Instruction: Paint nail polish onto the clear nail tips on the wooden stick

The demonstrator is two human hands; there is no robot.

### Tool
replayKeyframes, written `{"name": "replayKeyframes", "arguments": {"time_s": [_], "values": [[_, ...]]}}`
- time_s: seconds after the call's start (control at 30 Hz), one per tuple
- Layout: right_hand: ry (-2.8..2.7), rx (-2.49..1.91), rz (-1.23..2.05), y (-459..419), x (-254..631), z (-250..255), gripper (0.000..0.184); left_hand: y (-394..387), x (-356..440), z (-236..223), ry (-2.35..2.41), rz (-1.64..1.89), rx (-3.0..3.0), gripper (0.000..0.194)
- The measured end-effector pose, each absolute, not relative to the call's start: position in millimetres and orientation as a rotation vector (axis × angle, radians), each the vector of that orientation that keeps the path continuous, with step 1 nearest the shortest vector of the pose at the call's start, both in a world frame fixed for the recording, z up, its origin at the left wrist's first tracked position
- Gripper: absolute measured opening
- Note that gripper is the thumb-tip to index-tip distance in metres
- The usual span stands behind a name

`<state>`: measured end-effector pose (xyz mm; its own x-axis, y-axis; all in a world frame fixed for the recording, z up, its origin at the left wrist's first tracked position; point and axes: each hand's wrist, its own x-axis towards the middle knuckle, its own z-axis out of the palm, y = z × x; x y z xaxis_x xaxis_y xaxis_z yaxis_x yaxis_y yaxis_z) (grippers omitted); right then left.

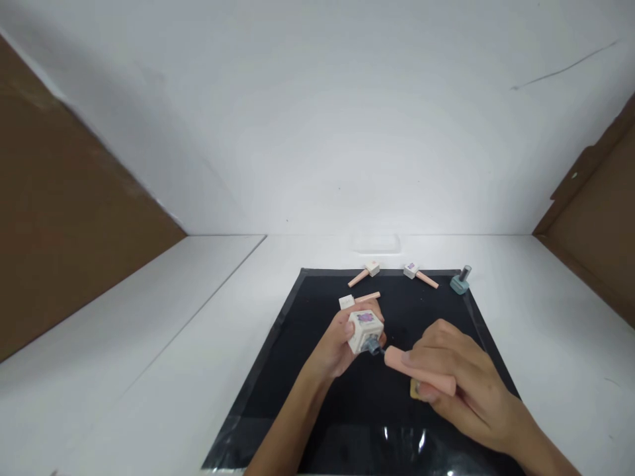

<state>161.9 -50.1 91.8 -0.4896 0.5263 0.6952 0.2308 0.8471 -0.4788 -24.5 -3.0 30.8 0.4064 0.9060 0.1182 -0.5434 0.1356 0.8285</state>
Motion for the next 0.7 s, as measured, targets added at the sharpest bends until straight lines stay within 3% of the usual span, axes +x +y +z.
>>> {"name": "replayKeyframes", "arguments": {"time_s": [0.7], "values": [[-2.009, -0.591, 0.577, -48.0, 164.1, 91.3, 0.024, -0.5, -21.3, 32.2, 0.451, 1.116, 0.965, 0.049]]}}
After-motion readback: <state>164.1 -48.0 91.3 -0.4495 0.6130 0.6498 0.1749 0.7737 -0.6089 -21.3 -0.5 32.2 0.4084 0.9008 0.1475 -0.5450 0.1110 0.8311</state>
